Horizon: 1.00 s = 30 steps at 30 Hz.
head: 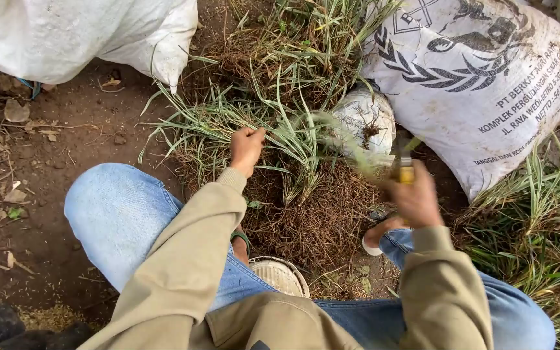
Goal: Separating individual grass shoots from a larger root mass using a small cutting tool for propagation.
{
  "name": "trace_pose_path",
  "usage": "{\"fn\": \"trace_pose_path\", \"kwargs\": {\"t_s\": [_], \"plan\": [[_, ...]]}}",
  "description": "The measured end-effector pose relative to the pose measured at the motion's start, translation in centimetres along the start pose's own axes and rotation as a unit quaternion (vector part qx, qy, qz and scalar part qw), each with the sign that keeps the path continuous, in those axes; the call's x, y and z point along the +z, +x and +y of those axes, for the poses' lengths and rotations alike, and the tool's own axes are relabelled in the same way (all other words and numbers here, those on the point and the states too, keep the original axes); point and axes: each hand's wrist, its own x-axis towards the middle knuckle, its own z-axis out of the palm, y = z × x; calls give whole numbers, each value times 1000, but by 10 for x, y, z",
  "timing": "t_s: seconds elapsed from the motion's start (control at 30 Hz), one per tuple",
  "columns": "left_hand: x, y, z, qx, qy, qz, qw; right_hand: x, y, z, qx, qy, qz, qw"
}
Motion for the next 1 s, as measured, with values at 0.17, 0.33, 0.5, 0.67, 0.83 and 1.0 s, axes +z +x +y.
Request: {"fn": "trace_pose_path", "kwargs": {"t_s": [0.17,0.33,0.5,0.67,0.83,1.0], "plan": [[30,-40,-25,-53,282,-176,942,-120,9,89,56,-64,291,953],[95,-80,-92,-42,459,-247,852,-141,-5,132,46,-114,431,894],[112,-81,-123,-51,506,-173,844,-97,6,135,117,-66,324,937],[122,-44,-169,-108,376,-201,898,-61,36,108,115,-112,224,961],[97,-69,-62,-108,190,-171,961,36,10,11,87,-50,39,994],[72,-37,-22,-10,-109,-125,986,97,-25,-75,57,109,-88,989]]}}
